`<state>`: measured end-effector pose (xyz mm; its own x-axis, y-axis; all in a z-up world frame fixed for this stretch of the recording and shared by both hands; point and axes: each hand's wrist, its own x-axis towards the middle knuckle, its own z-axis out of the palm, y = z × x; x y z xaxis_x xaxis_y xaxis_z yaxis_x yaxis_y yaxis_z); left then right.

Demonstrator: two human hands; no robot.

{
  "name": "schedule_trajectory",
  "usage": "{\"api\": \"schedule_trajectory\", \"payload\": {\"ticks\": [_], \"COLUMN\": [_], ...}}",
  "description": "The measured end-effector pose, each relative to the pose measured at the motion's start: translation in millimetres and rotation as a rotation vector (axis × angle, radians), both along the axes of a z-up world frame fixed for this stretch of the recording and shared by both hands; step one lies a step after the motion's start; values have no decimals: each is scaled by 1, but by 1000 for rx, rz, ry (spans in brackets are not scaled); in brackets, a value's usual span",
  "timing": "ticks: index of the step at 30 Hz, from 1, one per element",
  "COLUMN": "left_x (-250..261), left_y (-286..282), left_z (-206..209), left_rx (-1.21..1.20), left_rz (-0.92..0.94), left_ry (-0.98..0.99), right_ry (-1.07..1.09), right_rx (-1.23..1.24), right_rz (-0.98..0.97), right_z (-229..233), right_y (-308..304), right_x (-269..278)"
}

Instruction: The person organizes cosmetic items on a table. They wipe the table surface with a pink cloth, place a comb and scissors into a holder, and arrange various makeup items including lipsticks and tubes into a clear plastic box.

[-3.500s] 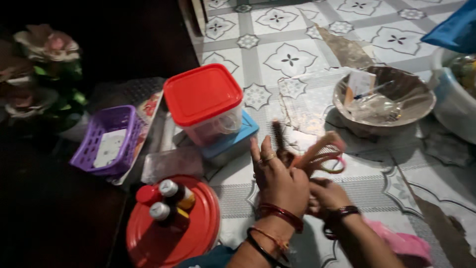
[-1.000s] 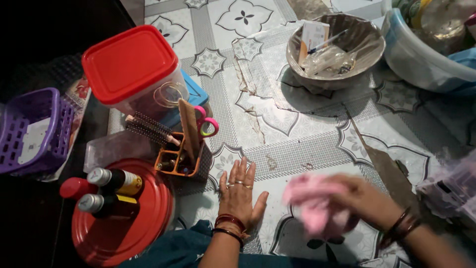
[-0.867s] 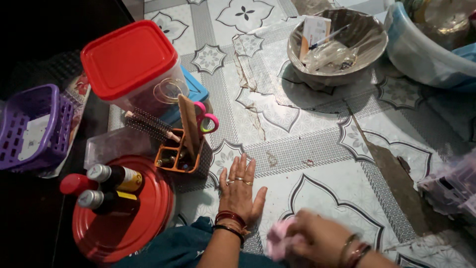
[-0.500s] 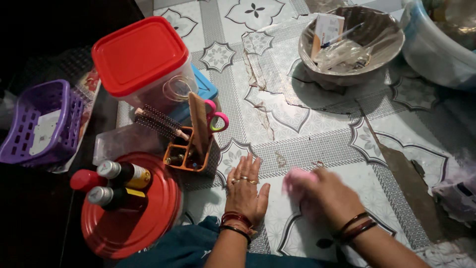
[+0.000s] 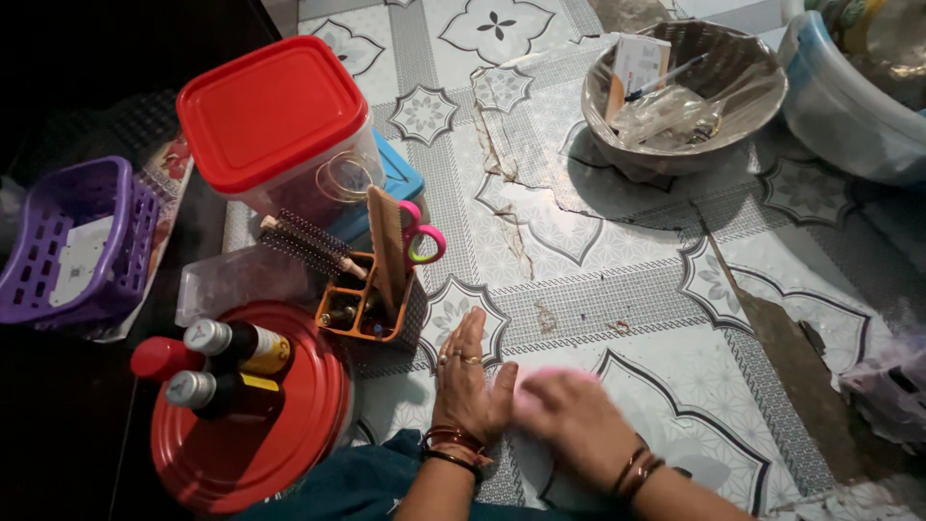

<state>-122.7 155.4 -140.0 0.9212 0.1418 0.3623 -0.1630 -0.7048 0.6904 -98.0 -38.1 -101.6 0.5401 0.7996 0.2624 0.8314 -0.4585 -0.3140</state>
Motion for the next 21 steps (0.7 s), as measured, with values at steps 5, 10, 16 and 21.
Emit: {"api": "schedule_trajectory", "payload": {"ticks": [5,10,16,21], "left_x": [-1,0,0,-2], "left_y": [0,-1,0,0], "left_z": [2,-2,-2,6], "left_rx": [31,60,80,161], "left_rz": [-16,-10,-9,76], "left_ry": [22,94,62,-92], "right_ry": [1058,344,280,261], "right_rx": [142,-80,159,153], "right_rz": [-894,-100,-590,-183], "right_z": [62,10,-28,-29], "right_y": [5,-16,-14,0], "right_x": [30,-6,17,11]}}
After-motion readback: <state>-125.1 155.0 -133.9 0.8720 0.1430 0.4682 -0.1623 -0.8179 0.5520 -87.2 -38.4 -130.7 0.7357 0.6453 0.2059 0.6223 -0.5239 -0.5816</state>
